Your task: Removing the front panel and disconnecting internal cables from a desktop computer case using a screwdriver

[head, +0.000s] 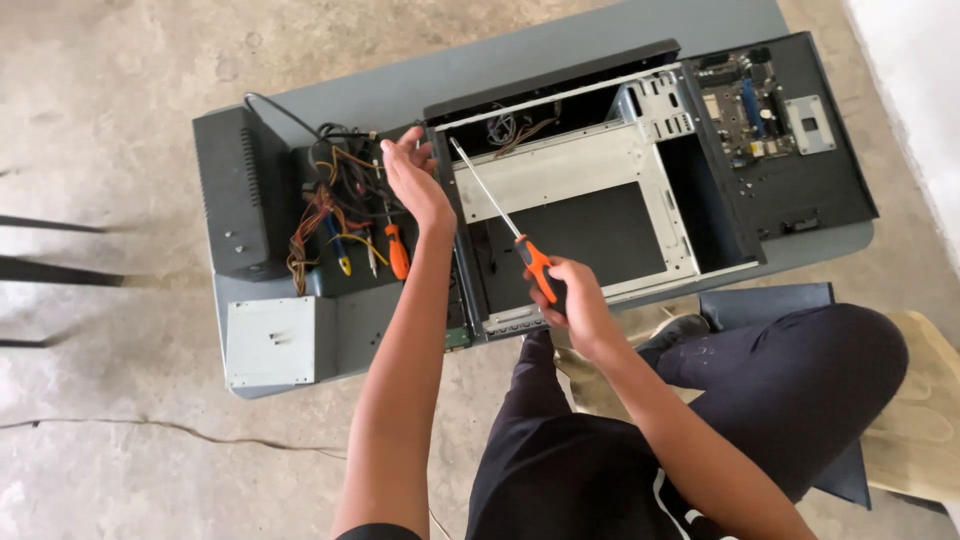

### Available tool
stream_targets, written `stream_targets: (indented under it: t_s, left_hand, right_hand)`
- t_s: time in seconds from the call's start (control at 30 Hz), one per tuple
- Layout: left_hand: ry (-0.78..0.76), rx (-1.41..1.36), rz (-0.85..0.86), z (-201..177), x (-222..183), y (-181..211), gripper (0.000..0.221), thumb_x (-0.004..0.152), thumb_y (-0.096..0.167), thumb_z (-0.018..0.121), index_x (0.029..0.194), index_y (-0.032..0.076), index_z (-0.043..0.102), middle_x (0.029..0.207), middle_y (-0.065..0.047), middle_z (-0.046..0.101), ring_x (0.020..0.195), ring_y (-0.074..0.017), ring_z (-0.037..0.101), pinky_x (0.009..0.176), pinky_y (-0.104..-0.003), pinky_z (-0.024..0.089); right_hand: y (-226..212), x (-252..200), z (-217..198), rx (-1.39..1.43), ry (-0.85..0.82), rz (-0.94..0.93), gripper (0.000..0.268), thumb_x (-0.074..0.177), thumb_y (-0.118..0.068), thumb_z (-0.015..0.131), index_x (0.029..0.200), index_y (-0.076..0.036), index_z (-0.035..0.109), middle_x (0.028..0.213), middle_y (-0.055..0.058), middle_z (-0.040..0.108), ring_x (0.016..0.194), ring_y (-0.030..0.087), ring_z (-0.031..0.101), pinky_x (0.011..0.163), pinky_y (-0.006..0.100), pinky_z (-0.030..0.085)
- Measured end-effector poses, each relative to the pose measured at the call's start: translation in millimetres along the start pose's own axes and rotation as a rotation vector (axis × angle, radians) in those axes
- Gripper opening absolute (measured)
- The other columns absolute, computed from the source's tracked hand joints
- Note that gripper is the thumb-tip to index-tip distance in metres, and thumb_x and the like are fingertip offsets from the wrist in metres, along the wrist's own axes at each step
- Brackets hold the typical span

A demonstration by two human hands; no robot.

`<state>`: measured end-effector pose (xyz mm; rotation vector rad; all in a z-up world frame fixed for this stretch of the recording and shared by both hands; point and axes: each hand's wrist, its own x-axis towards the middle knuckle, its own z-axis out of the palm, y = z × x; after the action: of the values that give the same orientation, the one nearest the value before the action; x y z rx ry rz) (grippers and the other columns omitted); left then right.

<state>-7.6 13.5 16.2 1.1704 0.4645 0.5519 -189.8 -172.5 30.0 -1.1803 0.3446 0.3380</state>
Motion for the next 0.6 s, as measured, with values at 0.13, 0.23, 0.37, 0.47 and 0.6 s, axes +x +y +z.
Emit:
stream_targets:
  t_s: [0.13,0.23,0.37,0.47,0.6]
  left_hand:
    - [-0.132,-0.628,-0.508,-21,-5,7,0.048,0.112,0.062,0.041,0.085,0.023,0.048,0.125,-0.003,0.077,0.102,-0.0252,0.073,0.090,-0.039,0.061]
    - [-0.104,-0.916,-0.745,-46,-18,14,0.048,0.110,0.057,0.048,0.078,0.020,0.054,0.086,0.003,0.066,0.072,-0.0168,0.058,0.069,-0.032,0.053]
    - [-0.158,-0.829,-0.847,-97,-52,52,0.049,0.106,0.059,0.053,0.072,0.024,0.043,0.065,0.012,0.025,0.055,-0.0114,0.025,0.050,-0.029,0.026]
    - [-0.146,-0.777,-0.849,-155,-55,51,0.050,0.104,0.060,0.056,0.072,0.024,0.042,0.065,0.010,0.024,0.054,-0.0122,0.026,0.050,-0.030,0.027]
    - [0.079,-0.539,-0.784,-254,-43,5,0.047,0.109,0.057,0.053,0.075,0.025,0.040,0.071,0.009,0.025,0.060,-0.0143,0.030,0.057,-0.031,0.029]
  right_hand:
    - [20,-16,-17,-0.040,-0.091,0.034,0.040,0.096,-0.032,0.054,0.109,0.003,0.069,0.062,0.012,0.052,0.038,0.013,0.036,0.038,0.029,0.028]
    - [36,-31,-26,-0.059,-0.147,0.111,0.043,0.094,-0.030,0.049,0.109,0.006,0.067,0.060,0.013,0.046,0.035,0.015,0.031,0.038,0.030,0.024]
    - [47,-66,-35,-0.166,-0.208,0.130,0.039,0.094,-0.026,0.051,0.105,0.007,0.069,0.059,0.014,0.048,0.036,0.015,0.035,0.039,0.031,0.026]
    - [56,-88,-46,-0.259,-0.257,0.134,0.036,0.093,-0.022,0.053,0.102,0.008,0.072,0.056,0.015,0.052,0.034,0.016,0.038,0.039,0.029,0.029]
    - [66,-112,-60,-0.279,-0.278,0.168,0.038,0.091,-0.021,0.055,0.102,0.009,0.075,0.054,0.017,0.056,0.031,0.017,0.043,0.035,0.028,0.033]
